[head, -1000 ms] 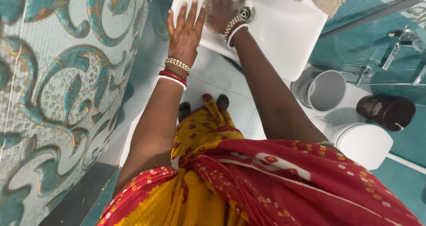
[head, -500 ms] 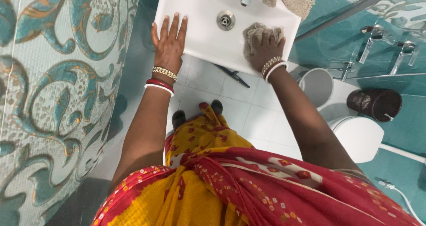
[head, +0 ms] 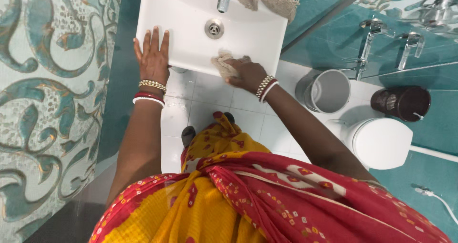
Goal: The person cleans a bathroom sink by applying liquid soap from a dispenser and scrubbing the basin and faucet with a cloth.
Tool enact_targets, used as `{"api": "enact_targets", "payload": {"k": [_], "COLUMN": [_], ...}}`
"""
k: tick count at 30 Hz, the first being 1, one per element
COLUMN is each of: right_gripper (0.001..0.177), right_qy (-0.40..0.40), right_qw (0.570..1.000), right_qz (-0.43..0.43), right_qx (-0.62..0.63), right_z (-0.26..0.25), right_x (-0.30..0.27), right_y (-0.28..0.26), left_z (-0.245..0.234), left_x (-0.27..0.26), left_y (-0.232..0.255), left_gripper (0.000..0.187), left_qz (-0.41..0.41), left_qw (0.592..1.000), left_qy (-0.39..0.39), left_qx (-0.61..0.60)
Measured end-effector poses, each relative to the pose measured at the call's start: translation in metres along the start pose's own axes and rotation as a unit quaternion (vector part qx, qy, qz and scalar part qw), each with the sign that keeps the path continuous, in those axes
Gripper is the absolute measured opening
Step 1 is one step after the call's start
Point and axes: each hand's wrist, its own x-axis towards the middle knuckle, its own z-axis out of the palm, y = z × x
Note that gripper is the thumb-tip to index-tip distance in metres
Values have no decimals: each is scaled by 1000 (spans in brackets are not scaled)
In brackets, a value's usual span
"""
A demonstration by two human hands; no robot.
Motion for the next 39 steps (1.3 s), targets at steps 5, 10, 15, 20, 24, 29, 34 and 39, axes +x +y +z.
{"api": "enact_targets", "payload": {"k": [5,10,15,20,24,29,34,39], "right_gripper": [66,67,70,67,68,55,62,61], "right_qy": [45,7,84,122,133,95,131,174], "right_qw": [988,992,992,983,979,981,982,978], "right_qz": [-18,26,-45,-85,-95,8,-45,-80], "right_qx": [-144,-126,-85,-108,-125,-171,-128,-84], "right_z": [-11,8,15,-7,-10,5,4,5], "right_x": [-50,-12,-15,-78,-98,-57,-52,-68], "right_y": [28,-4,-8,42,57,21,18,31], "left_z": [10,10,10,15,14,20,33,26], "left_x": [1,5,0,3,1,12,18,65], "left_y": [0,6,7,0,2,-3,27,170], "left_gripper": [82,79,79,71,69,75,59,28], "left_qz": [16,4,-21,-13,-7,-30,-63,122], "left_qw": [996,997,998,996,995,991,959,953], "left_qy": [40,17,-7,13,6,-61,-205,-272], "left_qx": [73,82,66,91,95,112,187,59]}}
